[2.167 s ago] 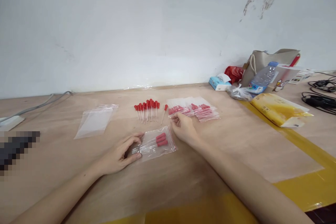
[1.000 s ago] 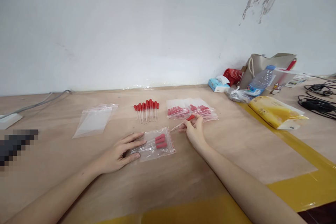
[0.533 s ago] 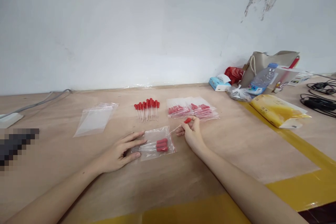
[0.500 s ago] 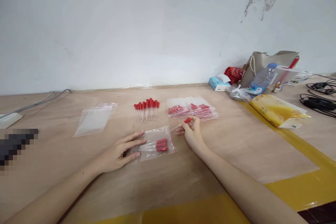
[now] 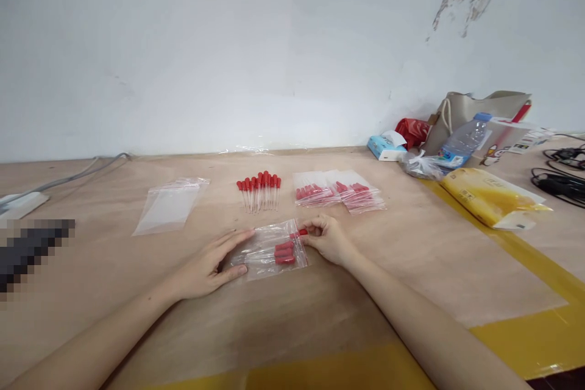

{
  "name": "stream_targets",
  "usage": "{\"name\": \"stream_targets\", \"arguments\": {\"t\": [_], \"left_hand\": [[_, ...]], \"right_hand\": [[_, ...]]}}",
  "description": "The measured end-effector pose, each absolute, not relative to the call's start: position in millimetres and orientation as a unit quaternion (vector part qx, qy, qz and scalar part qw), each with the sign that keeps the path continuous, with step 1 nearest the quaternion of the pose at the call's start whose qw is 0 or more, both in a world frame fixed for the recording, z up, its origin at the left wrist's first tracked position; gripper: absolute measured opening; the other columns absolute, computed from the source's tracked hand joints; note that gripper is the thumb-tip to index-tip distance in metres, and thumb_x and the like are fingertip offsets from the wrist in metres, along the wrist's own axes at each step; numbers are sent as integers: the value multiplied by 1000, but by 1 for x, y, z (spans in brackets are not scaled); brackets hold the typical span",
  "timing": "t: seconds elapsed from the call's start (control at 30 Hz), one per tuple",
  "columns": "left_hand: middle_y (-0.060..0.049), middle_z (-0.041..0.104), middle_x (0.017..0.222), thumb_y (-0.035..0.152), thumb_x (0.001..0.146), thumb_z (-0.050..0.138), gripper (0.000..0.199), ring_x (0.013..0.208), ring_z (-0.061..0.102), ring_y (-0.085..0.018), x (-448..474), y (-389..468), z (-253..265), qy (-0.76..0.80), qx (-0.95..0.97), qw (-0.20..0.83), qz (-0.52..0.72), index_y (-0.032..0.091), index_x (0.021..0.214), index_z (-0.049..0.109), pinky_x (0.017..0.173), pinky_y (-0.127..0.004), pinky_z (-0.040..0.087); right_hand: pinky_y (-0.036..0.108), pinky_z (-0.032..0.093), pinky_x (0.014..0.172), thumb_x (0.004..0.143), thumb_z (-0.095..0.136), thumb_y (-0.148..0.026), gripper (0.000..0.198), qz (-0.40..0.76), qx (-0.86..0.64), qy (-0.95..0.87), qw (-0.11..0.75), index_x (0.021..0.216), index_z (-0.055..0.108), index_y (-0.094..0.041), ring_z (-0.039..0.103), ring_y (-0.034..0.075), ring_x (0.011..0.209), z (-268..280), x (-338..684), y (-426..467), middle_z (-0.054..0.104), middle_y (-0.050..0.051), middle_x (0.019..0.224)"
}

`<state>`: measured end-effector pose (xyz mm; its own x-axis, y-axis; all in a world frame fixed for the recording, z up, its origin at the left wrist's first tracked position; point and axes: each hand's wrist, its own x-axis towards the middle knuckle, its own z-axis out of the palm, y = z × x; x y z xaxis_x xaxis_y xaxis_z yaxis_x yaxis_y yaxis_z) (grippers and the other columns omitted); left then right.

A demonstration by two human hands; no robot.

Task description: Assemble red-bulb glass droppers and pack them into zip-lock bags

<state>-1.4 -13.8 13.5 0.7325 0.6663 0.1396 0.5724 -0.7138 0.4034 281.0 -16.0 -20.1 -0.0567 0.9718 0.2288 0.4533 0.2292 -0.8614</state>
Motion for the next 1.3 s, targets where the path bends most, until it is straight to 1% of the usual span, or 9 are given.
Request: {"name": "stream_targets", "arguments": {"t": [0.13,0.27,0.37,0.5,0.67,0.77,0.9,1.03,1.3], "left_hand": [[-4,36,136,41,85,45,53,123,34,-21,-1,-13,12,336,916,166,145,26,133,29,102,-39,30],[-5,37,136,40,85,45,51,123,35,-21,-1,-13,13,331,917,169,147,25,131,30,101,-38,30],[-6,39,134,39,85,45,43,121,37,-21,0,-14,14,325,916,179,153,24,124,38,99,-38,32],[-7,44,130,37,83,48,25,117,42,-22,0,-14,15,326,909,199,167,21,102,47,95,-38,36],[-9,44,129,35,82,50,18,115,44,-22,0,-15,14,332,900,220,178,21,91,44,90,-37,39],[-10,45,129,35,82,50,19,118,41,-22,-1,-14,13,326,902,221,178,20,94,44,92,-37,38],[-9,44,130,36,83,48,28,119,40,-21,-1,-14,13,318,912,199,166,21,106,46,99,-39,32],[-8,42,131,36,83,49,33,121,38,-21,-1,-13,13,314,917,191,159,22,113,46,101,-38,30],[-8,44,129,37,83,49,32,119,40,-21,-1,-13,14,313,916,191,165,22,111,49,99,-39,33]], "right_hand": [[32,47,66,69,60,-29,24,406,-496,-633,434,91,62,-20,59,17,73,-20,272,-19,64,3,84],[33,48,74,75,53,-27,28,443,-448,-650,425,102,54,-19,60,17,85,-20,268,-24,64,5,93],[28,48,66,75,51,-26,23,377,-475,-672,426,96,54,-17,60,15,76,-14,272,-22,63,5,88],[23,43,53,73,52,-24,11,240,-541,-704,394,80,58,-16,55,11,58,4,271,-4,63,2,71],[21,43,63,70,52,-17,9,141,-609,-715,315,75,60,-15,58,12,68,20,246,47,65,3,75],[23,42,70,71,51,-18,13,100,-668,-681,282,79,60,-14,59,15,78,20,226,82,65,6,80],[28,43,68,69,54,-20,14,100,-706,-652,257,78,62,-11,60,23,82,16,209,113,65,13,82],[29,43,67,67,55,-13,15,117,-720,-644,230,80,62,-11,60,25,83,14,203,125,64,15,85],[30,43,73,70,53,-10,45,152,-725,-632,227,113,42,-2,57,27,93,16,201,126,57,21,100]]}}
